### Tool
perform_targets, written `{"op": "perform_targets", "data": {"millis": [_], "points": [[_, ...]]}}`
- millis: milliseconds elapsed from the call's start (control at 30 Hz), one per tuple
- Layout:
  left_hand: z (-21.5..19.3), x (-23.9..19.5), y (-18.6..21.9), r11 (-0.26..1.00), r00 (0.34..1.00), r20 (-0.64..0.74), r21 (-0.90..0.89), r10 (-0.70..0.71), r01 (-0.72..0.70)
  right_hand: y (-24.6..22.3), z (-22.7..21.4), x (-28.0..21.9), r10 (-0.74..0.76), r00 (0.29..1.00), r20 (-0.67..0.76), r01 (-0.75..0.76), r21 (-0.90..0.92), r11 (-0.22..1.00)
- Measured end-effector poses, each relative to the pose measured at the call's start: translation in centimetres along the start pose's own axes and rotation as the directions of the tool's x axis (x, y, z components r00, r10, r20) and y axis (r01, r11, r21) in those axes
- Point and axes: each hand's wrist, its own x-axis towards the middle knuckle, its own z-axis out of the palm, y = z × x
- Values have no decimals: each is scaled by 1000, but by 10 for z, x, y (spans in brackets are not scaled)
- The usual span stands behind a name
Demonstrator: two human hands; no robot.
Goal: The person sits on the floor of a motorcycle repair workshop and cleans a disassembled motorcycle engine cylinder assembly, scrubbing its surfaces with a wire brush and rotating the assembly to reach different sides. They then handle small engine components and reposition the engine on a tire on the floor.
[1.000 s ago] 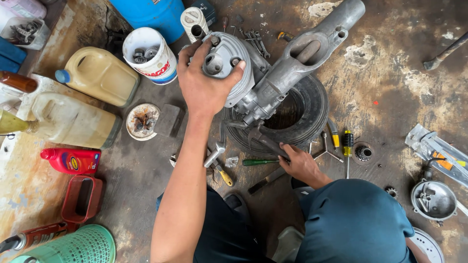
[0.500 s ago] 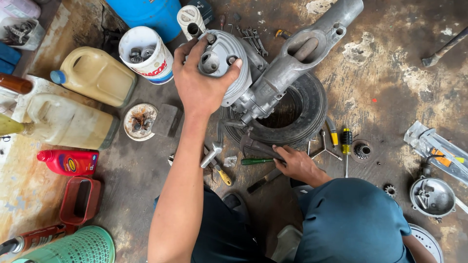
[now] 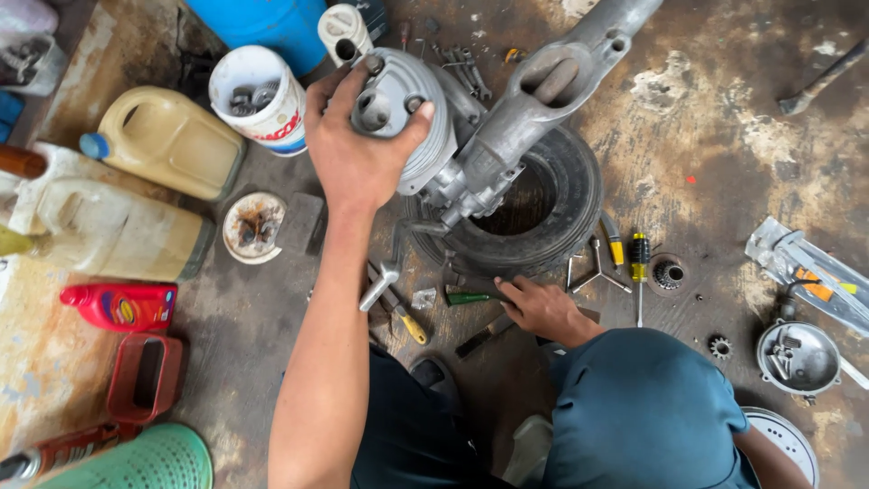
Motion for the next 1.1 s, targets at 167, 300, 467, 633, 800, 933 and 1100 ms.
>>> {"op": "perform_targets", "data": {"millis": [167, 300, 467, 633, 800, 933, 1100], "points": [[0, -3, 5, 1000, 1000, -21, 12, 4, -4, -1, 0, 1, 209, 978, -26, -200, 199, 959], [1, -10, 6, 1000, 1000, -24, 8, 7, -6, 3, 28, -14, -44, 996, 82, 28, 195, 980], [0, -23, 15, 998, 1000, -24, 59, 1, 0, 11, 63, 5, -320, 935, 152, 314, 65, 947], [3, -43, 26, 996, 1000, -8, 94, 4, -4, 17, 87, 20, -410, 844, 346, 454, -53, 890], [12, -56, 33, 997, 998, -29, 60, 54, -52, 15, 87, 19, -398, 881, 256, 424, -52, 904], [10, -59, 37, 995, 996, -24, 57, 81, -79, 20, 96, 6, -395, 889, 232, 401, 23, 916], [-1, -54, 43, 995, 997, 30, 65, 74, -76, 49, 83, 16, -363, 920, 151, 356, 66, 932]]}}
